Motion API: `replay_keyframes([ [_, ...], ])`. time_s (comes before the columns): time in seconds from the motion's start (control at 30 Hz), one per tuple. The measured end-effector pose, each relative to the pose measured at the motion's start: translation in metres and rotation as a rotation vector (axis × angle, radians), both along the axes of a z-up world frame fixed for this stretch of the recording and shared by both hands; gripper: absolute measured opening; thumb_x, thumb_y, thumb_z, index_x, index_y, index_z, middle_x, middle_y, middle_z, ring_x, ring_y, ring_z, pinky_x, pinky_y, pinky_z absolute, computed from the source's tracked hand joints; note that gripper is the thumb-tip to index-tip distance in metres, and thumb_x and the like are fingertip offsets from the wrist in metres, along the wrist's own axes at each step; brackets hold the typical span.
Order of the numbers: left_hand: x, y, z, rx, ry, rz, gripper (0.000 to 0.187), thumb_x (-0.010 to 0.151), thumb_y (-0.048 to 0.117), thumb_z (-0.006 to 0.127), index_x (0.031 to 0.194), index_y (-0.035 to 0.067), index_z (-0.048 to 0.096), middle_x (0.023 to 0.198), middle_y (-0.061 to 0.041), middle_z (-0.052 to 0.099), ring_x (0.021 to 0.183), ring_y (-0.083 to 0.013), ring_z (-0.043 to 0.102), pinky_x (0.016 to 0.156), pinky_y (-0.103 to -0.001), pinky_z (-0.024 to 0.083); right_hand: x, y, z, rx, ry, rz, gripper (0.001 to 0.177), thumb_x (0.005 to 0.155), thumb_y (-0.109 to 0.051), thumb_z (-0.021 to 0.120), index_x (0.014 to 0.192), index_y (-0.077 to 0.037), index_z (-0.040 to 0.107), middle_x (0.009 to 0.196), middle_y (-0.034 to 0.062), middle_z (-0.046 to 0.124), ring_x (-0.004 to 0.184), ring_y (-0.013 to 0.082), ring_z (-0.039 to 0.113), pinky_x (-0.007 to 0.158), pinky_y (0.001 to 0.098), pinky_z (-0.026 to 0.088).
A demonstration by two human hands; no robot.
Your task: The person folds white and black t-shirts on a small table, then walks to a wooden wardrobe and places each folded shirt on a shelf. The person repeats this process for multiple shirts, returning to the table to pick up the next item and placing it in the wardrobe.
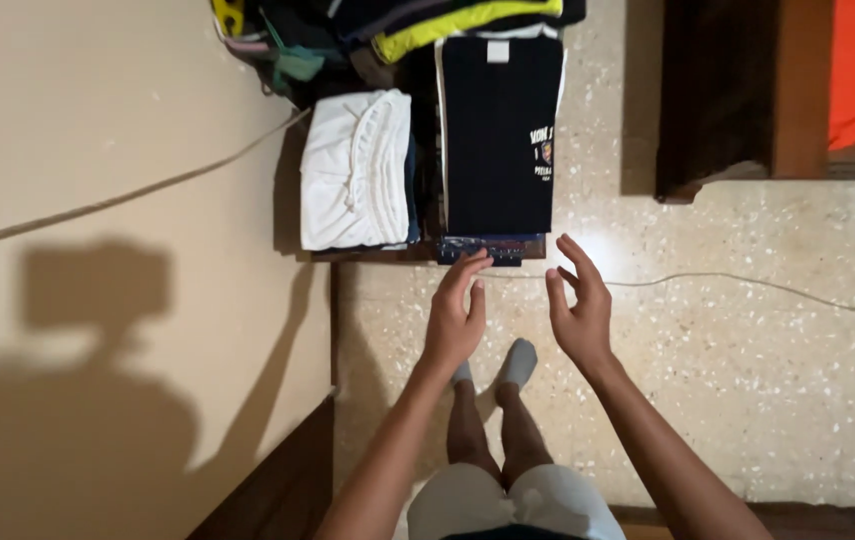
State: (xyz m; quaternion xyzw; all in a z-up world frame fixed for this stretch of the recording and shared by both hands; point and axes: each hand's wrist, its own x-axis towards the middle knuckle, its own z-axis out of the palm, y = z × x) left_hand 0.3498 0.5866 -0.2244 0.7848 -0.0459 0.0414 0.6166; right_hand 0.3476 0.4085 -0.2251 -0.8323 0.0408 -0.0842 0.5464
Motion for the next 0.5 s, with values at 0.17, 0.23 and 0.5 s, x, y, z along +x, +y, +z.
replay_keyframes([
  [0.17, 0.021, -0.007, -0.071, 0.051, 0.01, -0.019, 0.038, 0.097, -0.006, 0.049, 0.13, 0.004, 0.064, 0.132, -0.022, 0.063, 0.129, -0.0443, 0.055, 0.115, -0.055, 0.04, 0.02, 0.007, -0.054, -0.018, 0.026, 0.032, 0.038, 0.102, 0.003, 0.059, 0.14, 0.003, 0.056, 0.141, 0.0239, 0.056, 0.131, 0.0454, 0.053, 0.097, 0.0504, 0.055],
  [0.23, 0.031, -0.012, -0.093, 0.103, -0.005, -0.035, 0.038, 0.096, -0.006, 0.052, 0.131, 0.004, 0.062, 0.134, -0.022, 0.062, 0.131, -0.046, 0.053, 0.114, -0.055, 0.04, 0.028, 0.01, -0.076, -0.041, 0.031, 0.046, 0.039, 0.101, 0.004, 0.061, 0.139, 0.003, 0.057, 0.14, 0.0253, 0.055, 0.129, 0.0478, 0.053, 0.095, 0.0512, 0.056],
  [0.5, 0.061, -0.029, -0.174, 0.261, 0.045, -0.075, 0.04, 0.1, -0.002, 0.049, 0.14, 0.003, 0.056, 0.148, -0.019, 0.053, 0.144, -0.0419, 0.04, 0.118, -0.051, 0.038, 0.061, 0.004, -0.169, -0.126, 0.069, 0.07, 0.039, 0.102, -0.002, 0.062, 0.141, 0.001, 0.056, 0.141, 0.0234, 0.054, 0.13, 0.0457, 0.053, 0.098, 0.049, 0.055],
])
